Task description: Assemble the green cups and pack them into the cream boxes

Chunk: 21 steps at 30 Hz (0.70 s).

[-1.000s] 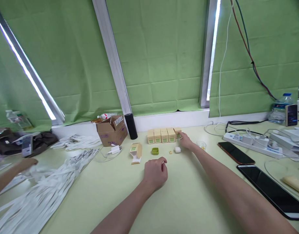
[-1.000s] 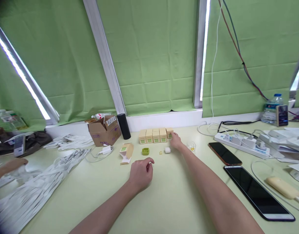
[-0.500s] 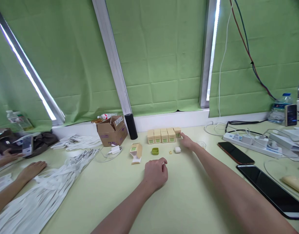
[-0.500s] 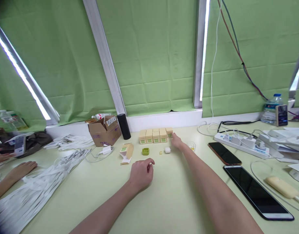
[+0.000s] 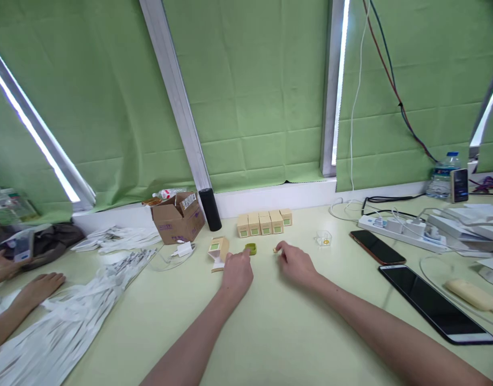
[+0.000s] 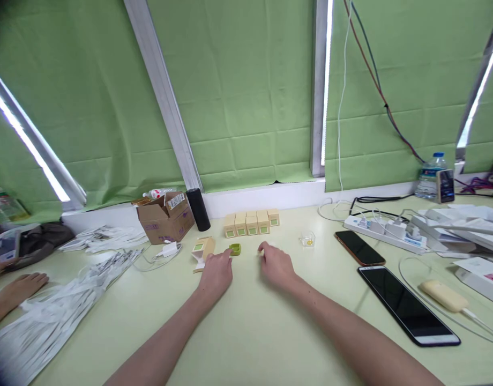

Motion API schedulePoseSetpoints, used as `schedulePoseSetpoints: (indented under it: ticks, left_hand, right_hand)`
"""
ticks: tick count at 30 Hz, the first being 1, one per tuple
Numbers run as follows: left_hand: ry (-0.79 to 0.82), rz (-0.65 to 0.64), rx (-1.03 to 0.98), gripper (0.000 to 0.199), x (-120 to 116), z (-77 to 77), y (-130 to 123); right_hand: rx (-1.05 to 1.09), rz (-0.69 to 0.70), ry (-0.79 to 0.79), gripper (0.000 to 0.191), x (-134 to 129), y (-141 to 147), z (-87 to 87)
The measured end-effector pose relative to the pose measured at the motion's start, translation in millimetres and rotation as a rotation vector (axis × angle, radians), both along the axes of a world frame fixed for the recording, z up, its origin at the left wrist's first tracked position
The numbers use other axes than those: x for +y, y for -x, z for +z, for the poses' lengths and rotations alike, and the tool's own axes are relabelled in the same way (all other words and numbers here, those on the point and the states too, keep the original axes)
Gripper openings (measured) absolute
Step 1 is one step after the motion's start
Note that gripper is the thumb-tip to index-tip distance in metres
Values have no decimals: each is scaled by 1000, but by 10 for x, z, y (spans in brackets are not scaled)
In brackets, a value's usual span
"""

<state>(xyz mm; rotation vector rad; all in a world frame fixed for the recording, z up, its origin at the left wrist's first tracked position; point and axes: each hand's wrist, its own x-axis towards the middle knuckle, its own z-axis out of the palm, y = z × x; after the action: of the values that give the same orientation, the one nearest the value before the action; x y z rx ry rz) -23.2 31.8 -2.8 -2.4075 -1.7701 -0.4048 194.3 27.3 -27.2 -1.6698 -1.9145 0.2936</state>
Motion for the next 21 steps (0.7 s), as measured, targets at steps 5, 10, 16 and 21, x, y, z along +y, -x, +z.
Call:
schedulePoseSetpoints:
  ticks: [5, 10, 16, 21]
  left_hand:
    - [3, 29, 68, 35, 117, 24, 23]
    - [-11, 34, 127, 32, 231, 50, -21]
    - [-61, -23, 145, 33, 149, 49, -53]
    - [-181, -155, 144, 35, -31, 10, -92]
  right_hand:
    - [-166, 165, -14, 24, -298, 74, -49]
    - [-238, 200, -19, 22, -334, 97, 5]
    - [-210, 161, -50, 31, -375, 75, 26]
    - [34, 153, -171, 50, -382, -4, -5]
